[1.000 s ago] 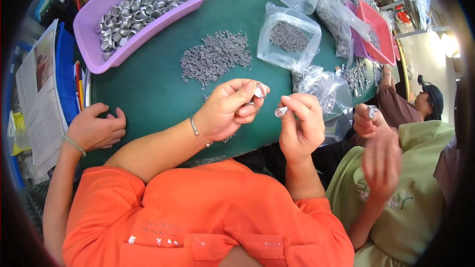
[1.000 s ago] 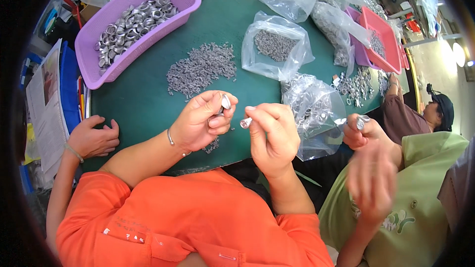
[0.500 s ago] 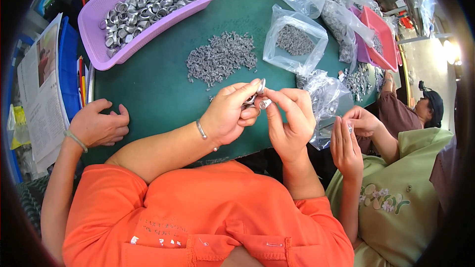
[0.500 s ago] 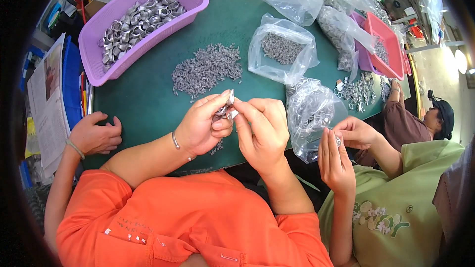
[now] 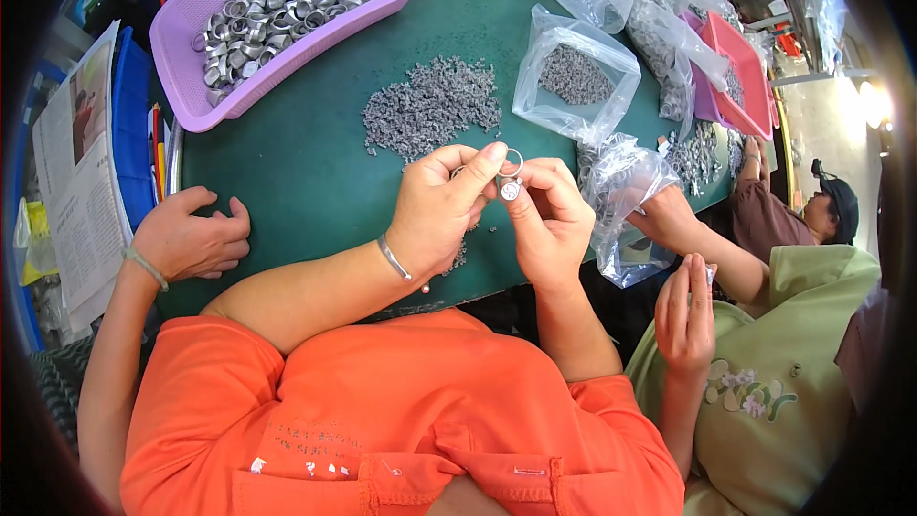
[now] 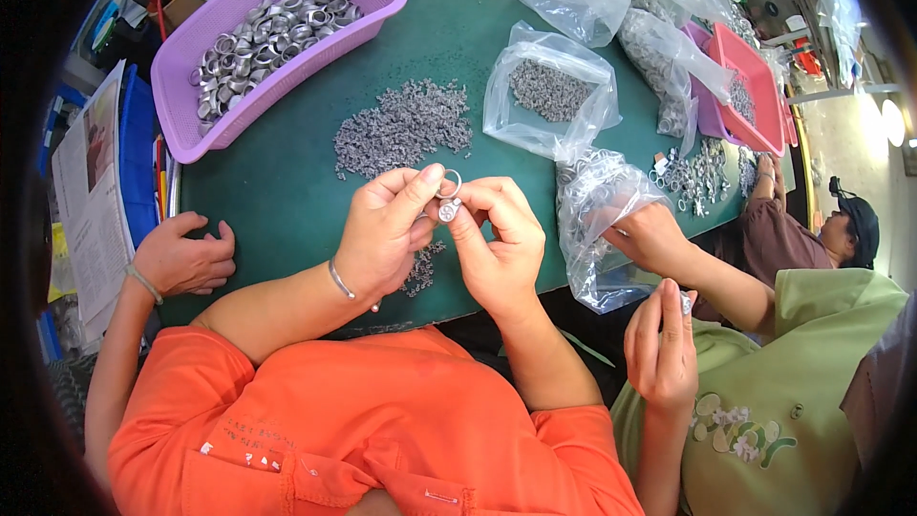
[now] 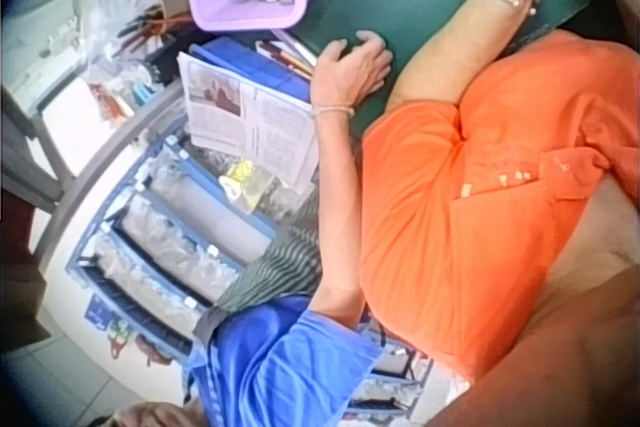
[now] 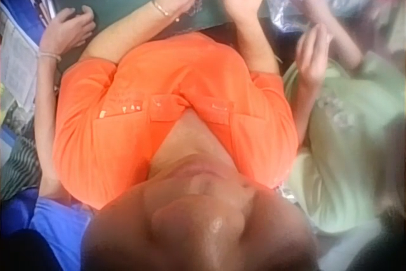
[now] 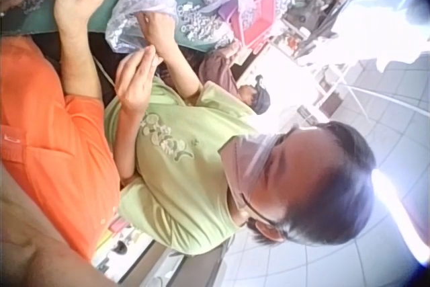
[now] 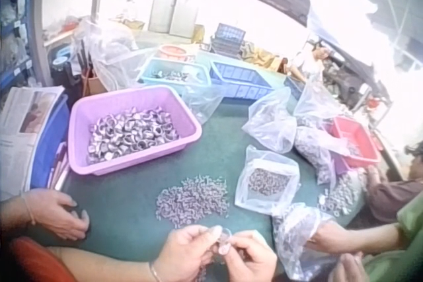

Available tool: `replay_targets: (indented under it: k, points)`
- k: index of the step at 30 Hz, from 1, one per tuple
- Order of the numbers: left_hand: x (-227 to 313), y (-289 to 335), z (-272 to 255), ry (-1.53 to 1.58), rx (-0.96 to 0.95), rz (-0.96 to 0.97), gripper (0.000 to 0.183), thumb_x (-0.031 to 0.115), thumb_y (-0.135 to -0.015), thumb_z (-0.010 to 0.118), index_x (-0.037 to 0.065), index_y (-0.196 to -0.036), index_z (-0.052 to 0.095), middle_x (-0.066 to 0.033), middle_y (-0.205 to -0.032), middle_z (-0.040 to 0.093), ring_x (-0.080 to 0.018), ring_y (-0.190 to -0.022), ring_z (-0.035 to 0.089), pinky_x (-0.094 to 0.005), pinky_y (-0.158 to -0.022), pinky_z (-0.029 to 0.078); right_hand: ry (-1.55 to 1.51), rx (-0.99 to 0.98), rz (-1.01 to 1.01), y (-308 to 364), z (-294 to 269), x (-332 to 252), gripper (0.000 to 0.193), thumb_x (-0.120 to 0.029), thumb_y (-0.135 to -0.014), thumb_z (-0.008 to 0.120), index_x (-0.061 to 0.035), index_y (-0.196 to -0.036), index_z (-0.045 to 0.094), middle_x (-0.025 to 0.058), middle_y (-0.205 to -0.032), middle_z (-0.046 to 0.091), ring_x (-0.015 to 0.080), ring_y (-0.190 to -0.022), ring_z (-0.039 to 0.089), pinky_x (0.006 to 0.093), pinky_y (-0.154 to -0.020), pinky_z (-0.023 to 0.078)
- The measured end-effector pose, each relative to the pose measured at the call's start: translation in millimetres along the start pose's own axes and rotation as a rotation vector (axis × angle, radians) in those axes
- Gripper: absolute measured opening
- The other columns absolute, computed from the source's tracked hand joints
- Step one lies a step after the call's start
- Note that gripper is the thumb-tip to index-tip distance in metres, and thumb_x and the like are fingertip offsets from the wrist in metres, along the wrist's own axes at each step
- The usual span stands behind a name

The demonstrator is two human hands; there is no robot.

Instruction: The person sorts small metal pieces on a work table by hand, then fits small parts into metal rings.

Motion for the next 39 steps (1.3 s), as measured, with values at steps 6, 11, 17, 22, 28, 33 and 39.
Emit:
replay_targets:
  k: [6,11,17,22,28,33,39]
  points:
    - [3,0,-1,-0.055,0.009,0.047,0.023,0.025,-0.091,0.061,0.004,-0.081,0.058,0.0000,-0.070,0.055,-0.0025,-0.050,0.040,-0.0172,-0.043,0.029,-0.239,-0.015,0.153,5,1,11,0.009,0.000,-0.085,0.064,0.0029,-0.093,0.064,0.0064,-0.089,0.061,0.0099,-0.075,0.058,0.0203,-0.062,0.045]
    - [1,-7,-7,0.088,-0.012,-0.022,0.019,0.019,-0.089,0.061,0.005,-0.079,0.053,-0.0019,-0.076,0.056,-0.0064,-0.055,0.044,-0.0189,-0.046,0.032,-0.420,0.068,0.454,12,0,24,0.007,0.001,-0.086,0.062,0.0027,-0.093,0.060,0.0069,-0.085,0.064,0.0110,-0.069,0.063,0.0186,-0.056,0.047]
    - [-2,-7,-10,0.178,0.001,-0.121,0.010,0.014,-0.087,0.057,0.006,-0.084,0.051,-0.0053,-0.081,0.055,-0.0100,-0.055,0.046,-0.0195,-0.042,0.032,-0.223,0.124,0.407,7,-10,22,0.007,0.003,-0.085,0.061,0.0019,-0.091,0.060,0.0074,-0.085,0.064,0.0113,-0.066,0.064,0.0180,-0.055,0.048]
    - [-9,-3,6,-0.079,-0.153,-0.247,0.022,0.026,-0.092,0.058,0.005,-0.086,0.054,-0.0029,-0.077,0.056,-0.0062,-0.055,0.046,-0.0172,-0.040,0.031,0.314,0.155,-0.219,-1,-17,-20,0.018,0.011,-0.073,0.066,0.0002,-0.087,0.063,0.0099,-0.089,0.060,0.0175,-0.077,0.063,0.0252,-0.062,0.051]
    - [4,-4,8,-0.029,-0.227,-0.070,0.012,0.007,-0.087,0.064,0.001,-0.096,0.060,-0.0098,-0.086,0.065,-0.0037,-0.055,0.045,-0.0164,-0.045,0.034,0.422,0.116,-0.400,7,-26,-40,0.020,0.014,-0.073,0.061,0.0004,-0.088,0.062,0.0118,-0.090,0.061,0.0215,-0.080,0.062,0.0265,-0.068,0.050]
    - [19,0,13,-0.244,-0.206,0.108,0.011,0.003,-0.086,0.063,0.000,-0.096,0.060,-0.0078,-0.085,0.064,-0.0033,-0.059,0.048,-0.0168,-0.049,0.038,0.289,0.712,-0.149,21,-126,-24,0.011,0.009,-0.077,0.055,-0.0004,-0.083,0.058,0.0077,-0.083,0.062,0.0163,-0.074,0.060,0.0284,-0.065,0.049]
    - [22,1,11,-0.296,-0.235,0.257,0.012,-0.004,-0.081,0.065,0.001,-0.090,0.059,-0.0031,-0.085,0.060,-0.0021,-0.068,0.051,-0.0166,-0.059,0.043,1.134,0.139,0.209,19,-139,25,0.014,-0.001,-0.076,0.059,0.0048,-0.089,0.059,0.0206,-0.085,0.059,0.0347,-0.072,0.059,0.0391,-0.066,0.048]
Point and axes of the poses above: each hand's wrist, its own y-axis away from the middle knuckle, its own z-axis out of the palm, x = y × z, the point moved 7 cm from there along -y, towards the middle knuckle
